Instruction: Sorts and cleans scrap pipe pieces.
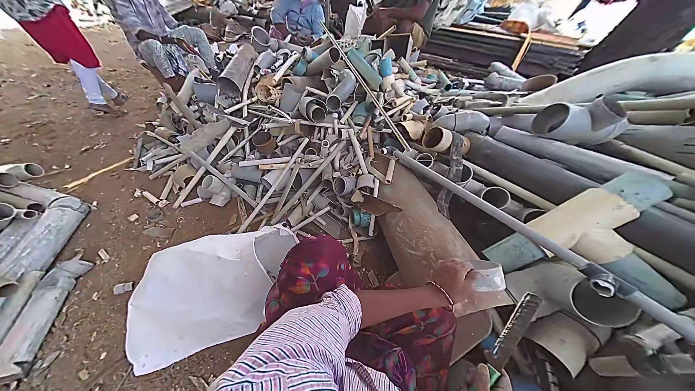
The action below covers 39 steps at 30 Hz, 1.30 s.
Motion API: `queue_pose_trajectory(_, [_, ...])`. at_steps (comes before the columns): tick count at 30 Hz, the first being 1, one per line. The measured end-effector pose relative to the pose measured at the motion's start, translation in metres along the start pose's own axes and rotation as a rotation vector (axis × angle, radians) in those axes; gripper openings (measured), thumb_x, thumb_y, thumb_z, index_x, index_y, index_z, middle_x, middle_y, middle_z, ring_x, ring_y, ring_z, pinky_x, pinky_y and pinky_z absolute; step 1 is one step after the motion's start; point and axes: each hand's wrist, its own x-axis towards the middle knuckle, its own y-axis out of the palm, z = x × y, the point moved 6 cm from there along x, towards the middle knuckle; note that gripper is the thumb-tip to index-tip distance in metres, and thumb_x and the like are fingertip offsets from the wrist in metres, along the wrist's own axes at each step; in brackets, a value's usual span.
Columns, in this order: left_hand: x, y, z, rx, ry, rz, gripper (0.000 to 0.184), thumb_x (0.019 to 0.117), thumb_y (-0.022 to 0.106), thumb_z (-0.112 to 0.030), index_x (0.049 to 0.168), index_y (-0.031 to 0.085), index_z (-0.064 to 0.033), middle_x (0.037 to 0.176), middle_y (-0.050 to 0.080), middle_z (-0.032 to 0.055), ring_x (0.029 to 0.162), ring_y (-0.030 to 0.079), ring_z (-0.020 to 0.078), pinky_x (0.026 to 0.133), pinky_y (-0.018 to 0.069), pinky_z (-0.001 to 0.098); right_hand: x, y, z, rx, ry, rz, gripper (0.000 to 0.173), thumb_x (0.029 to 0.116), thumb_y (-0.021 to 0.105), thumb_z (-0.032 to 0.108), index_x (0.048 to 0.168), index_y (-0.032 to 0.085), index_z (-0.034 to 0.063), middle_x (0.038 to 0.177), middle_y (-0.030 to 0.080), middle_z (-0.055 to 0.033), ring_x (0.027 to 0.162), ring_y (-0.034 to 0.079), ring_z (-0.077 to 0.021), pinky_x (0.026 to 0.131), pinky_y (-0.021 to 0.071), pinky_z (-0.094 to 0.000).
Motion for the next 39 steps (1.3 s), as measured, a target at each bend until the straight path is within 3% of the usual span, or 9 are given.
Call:
queue_pose_trajectory(4, [0.001,-0.015,-0.022,0.002,-0.212,0.135,0.043,0.1132,0.034,-0.018,0.135,0.055,0.0116,0.136,0.059,0.0305,0.133,0.054,0.0389,0.115,0.0365,0.0477,0.009,-0.015,0.017,-0.429,-0.189,-0.07,0.06,0.1034,0.043,0.021,0.154,0.031,-0.0085,0.101,0.063,-0.0202,0.065,0.057,-0.0172,0.058,0.0511,-0.0369])
queue_pose_trajectory(7, [0.017,-0.002,0.011,-0.002,-0.066,-0.026,0.041,0.1117,0.036,-0.017,0.112,0.065,0.0124,0.102,0.068,0.0303,0.103,0.067,0.043,0.094,0.0503,0.0579,0.019,-0.011,0.03,-0.603,-0.331,-0.027,0.058,0.102,0.048,0.01,0.155,0.034,-0.0079,0.129,0.062,-0.033,0.102,0.068,-0.0404,0.09,0.0531,-0.0546])
queue_pose_trajectory(11, [0.014,-0.003,0.027,-0.026,0.032,-0.181,0.04,0.1065,0.041,-0.013,0.089,0.067,0.0112,0.078,0.065,0.0247,0.079,0.067,0.0387,0.077,0.0512,0.0558,0.019,-0.003,0.03,-0.785,-0.412,-0.036,0.05,0.0976,0.051,0.003,0.147,0.051,-0.0048,0.102,0.067,-0.0291,0.079,0.067,-0.043,0.068,0.0542,-0.0555])
queue_pose_trajectory(17, [0.015,0.003,0.026,0.02,0.009,-0.058,0.045,0.1086,0.037,-0.019,0.09,0.066,0.0084,0.081,0.066,0.0239,0.084,0.067,0.0402,0.077,0.0504,0.0589,0.026,-0.018,0.031,-0.827,-0.255,-0.013,0.051,0.1024,0.05,0.004,0.153,0.045,0.0,0.11,0.069,-0.0305,0.093,0.069,-0.0477,0.084,0.0519,-0.0613])
queue_pose_trajectory(22, [0.014,0.003,0.024,0.022,0.109,-0.111,0.043,0.107,0.039,-0.018,0.084,0.065,0.0083,0.074,0.064,0.023,0.076,0.067,0.0396,0.071,0.0505,0.0579,0.016,-0.017,0.053,-0.921,-0.515,-0.14,0.046,0.0972,0.054,0.003,0.142,0.059,-0.0018,0.096,0.068,-0.026,0.064,0.065,-0.0385,0.052,0.0512,-0.0511])
queue_pose_trajectory(26, [0.008,0.004,0.026,0.028,0.119,-0.115,0.043,0.1058,0.039,-0.018,0.086,0.066,0.0083,0.076,0.065,0.0236,0.077,0.068,0.0409,0.071,0.051,0.0588,0.032,-0.041,0.022,-1.114,-0.048,0.017,0.05,0.1046,0.052,0.007,0.154,0.049,0.0132,0.116,0.066,-0.0309,0.096,0.066,-0.0506,0.081,0.0496,-0.0648])
queue_pose_trajectory(31, [0.008,0.0,0.027,0.005,0.078,-0.103,0.042,0.1068,0.039,-0.016,0.084,0.064,0.0083,0.073,0.062,0.0216,0.074,0.065,0.0374,0.07,0.0506,0.0554,0.012,-0.022,0.036,-0.943,-0.519,-0.144,0.045,0.0956,0.054,0.002,0.14,0.061,-0.0023,0.099,0.068,-0.0277,0.067,0.067,-0.041,0.053,0.0516,-0.054])
queue_pose_trajectory(34, [0.007,0.002,0.024,0.02,0.12,-0.131,0.041,0.1053,0.04,-0.015,0.083,0.065,0.0089,0.072,0.064,0.0226,0.074,0.067,0.039,0.069,0.0516,0.0563,0.025,-0.022,0.025,-0.986,-0.358,-0.045,0.05,0.0983,0.054,-0.001,0.148,0.055,0.0029,0.1,0.068,-0.0306,0.076,0.068,-0.0487,0.064,0.0511,-0.0628])
queue_pose_trajectory(39, [0.0,0.004,0.013,0.032,0.141,-0.074,0.044,0.1053,0.037,-0.017,0.091,0.068,0.0107,0.083,0.068,0.0245,0.087,0.069,0.0388,0.08,0.052,0.0543,0.017,-0.028,0.05,-0.903,-0.599,-0.228,0.045,0.0984,0.05,0.002,0.142,0.053,-0.0116,0.105,0.066,-0.0359,0.077,0.067,-0.0488,0.063,0.0519,-0.0589])
